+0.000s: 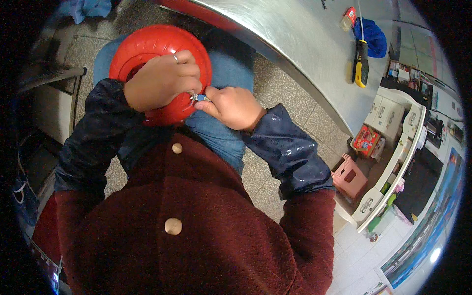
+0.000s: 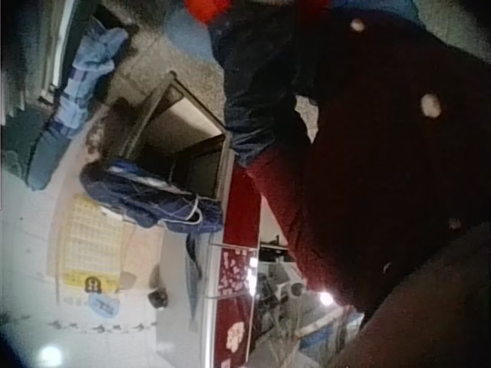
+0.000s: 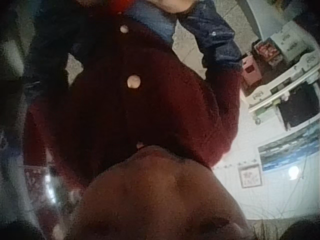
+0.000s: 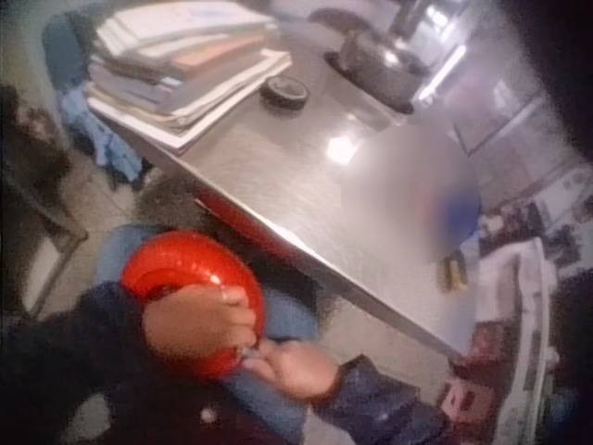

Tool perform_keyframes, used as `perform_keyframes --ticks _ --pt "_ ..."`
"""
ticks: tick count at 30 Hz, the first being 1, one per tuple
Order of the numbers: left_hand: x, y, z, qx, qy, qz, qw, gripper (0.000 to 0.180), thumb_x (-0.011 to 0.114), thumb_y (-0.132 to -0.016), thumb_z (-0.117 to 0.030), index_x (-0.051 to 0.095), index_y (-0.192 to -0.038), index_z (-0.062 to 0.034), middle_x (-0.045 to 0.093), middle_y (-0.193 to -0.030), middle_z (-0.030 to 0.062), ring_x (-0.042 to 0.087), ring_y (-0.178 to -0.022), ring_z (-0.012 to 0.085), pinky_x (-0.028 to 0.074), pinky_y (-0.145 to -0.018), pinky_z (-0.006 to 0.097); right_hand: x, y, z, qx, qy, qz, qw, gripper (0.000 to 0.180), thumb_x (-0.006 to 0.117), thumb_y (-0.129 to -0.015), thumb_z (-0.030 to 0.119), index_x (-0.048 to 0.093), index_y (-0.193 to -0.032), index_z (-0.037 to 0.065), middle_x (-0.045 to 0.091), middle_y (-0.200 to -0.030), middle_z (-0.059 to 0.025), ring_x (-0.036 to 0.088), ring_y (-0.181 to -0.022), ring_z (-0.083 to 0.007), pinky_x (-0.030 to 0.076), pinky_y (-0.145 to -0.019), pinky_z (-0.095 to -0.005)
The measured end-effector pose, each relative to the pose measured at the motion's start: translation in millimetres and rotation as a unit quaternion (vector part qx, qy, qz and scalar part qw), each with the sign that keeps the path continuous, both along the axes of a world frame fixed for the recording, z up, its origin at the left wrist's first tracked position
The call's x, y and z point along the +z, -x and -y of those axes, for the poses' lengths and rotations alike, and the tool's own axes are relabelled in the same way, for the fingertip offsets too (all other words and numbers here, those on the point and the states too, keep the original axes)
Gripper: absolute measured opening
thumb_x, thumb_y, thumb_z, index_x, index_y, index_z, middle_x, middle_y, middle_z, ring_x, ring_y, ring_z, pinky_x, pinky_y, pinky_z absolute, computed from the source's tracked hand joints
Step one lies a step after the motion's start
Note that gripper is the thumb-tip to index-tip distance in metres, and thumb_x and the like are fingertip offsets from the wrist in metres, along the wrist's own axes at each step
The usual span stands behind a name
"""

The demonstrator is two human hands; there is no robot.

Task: The person works on a red circular electrical fixture, using a screwdriver to adjust internal components and a utility knife to strip wires. They then wrap the exposed wire ends with black electrical tape.

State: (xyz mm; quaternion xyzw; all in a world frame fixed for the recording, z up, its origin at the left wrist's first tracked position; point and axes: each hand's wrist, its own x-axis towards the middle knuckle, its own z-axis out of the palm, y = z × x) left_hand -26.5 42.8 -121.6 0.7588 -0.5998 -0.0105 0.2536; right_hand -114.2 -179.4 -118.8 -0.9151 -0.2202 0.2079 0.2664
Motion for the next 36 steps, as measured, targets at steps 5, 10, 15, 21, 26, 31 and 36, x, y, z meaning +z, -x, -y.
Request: perform_keyframes --ticks 5,10,15,21,26,31,36 --pt "-6.4 1.2 -3.2 -0.009 0.016 0.007 1.000 0.016 0.062 -0.079 -0.011 0.069 -0.093 -0.0128 0.060 -0.093 0.0017 0.055 -0.100 0.0251 0.051 -0.084 0.035 -8.9 -1.8 6.8 0.012 -0.096 -0.081 0.992 0.044 0.055 -0.102 0.046 0.058 -0.092 0.004 0.063 -0.074 -0.0249 0.063 -0.073 -0.0476 0.048 -0.063 -0.0544" --pt "-14.5 11.7 -4.5 -0.008 0.025 0.001 1.000 0.016 0.060 -0.079 -0.010 0.068 -0.093 -0.0101 0.061 -0.095 0.0033 0.057 -0.102 0.0268 0.050 -0.088 0.036 -11.8 -4.7 10.5 0.036 -0.145 -0.146 0.978 0.044 0.053 -0.104 0.043 0.058 -0.090 0.002 0.061 -0.074 -0.0260 0.063 -0.074 -0.0479 0.048 -0.065 -0.0541" --pt "-4.5 6.1 -2.8 -0.015 0.021 0.050 0.998 0.017 0.060 -0.079 -0.009 0.066 -0.095 -0.0078 0.060 -0.095 0.0068 0.058 -0.102 0.0293 0.051 -0.088 0.038 -6.4 11.0 10.5 0.136 -0.058 -0.190 0.971 0.045 0.053 -0.104 0.044 0.059 -0.089 0.003 0.061 -0.075 -0.0256 0.062 -0.075 -0.0474 0.048 -0.066 -0.0532" --pt "13.8 -0.6 -14.2 0.046 0.009 -0.010 0.999 0.019 0.062 -0.078 -0.008 0.067 -0.096 -0.0104 0.060 -0.096 0.0074 0.057 -0.105 0.0283 0.050 -0.087 0.040 11.6 46.4 34.5 -0.074 -0.212 -0.187 0.956 0.041 0.055 -0.103 0.041 0.064 -0.110 0.002 0.062 -0.082 -0.0201 0.064 -0.075 -0.0346 0.050 -0.069 -0.0442" --pt "64.8 -4.2 -7.1 0.126 0.255 0.063 0.957 0.021 0.070 -0.077 -0.006 0.071 -0.097 -0.0101 0.064 -0.091 0.0070 0.063 -0.085 0.0280 0.052 -0.072 0.037 41.6 38.8 31.8 -0.241 -0.409 -0.233 0.849 0.026 0.045 -0.099 0.026 0.051 -0.109 0.004 0.050 -0.079 -0.0055 0.042 -0.065 -0.0137 0.037 -0.058 -0.0299" --pt "107.7 -56.8 37.7 0.211 0.244 0.094 0.942 0.020 0.069 -0.086 -0.009 0.070 -0.106 -0.0078 0.067 -0.105 0.0180 0.065 -0.098 0.0340 0.051 -0.086 0.043 55.0 39.1 -9.0 -0.355 -0.603 -0.159 0.697 0.026 0.044 -0.104 0.016 0.048 -0.126 0.002 0.057 -0.084 -0.0113 0.054 -0.069 -0.0189 0.047 -0.060 -0.0319" --pt "104.2 -76.0 61.1 0.258 0.257 0.045 0.930 0.019 0.068 -0.087 -0.009 0.069 -0.106 -0.0049 0.067 -0.103 0.0181 0.064 -0.097 0.0360 0.052 -0.085 0.043 69.6 51.4 -2.8 -0.296 -0.697 -0.114 0.643 0.034 0.042 -0.110 0.031 0.044 -0.136 0.010 0.058 -0.077 -0.0139 0.049 -0.053 -0.0165 0.044 -0.050 -0.0300"
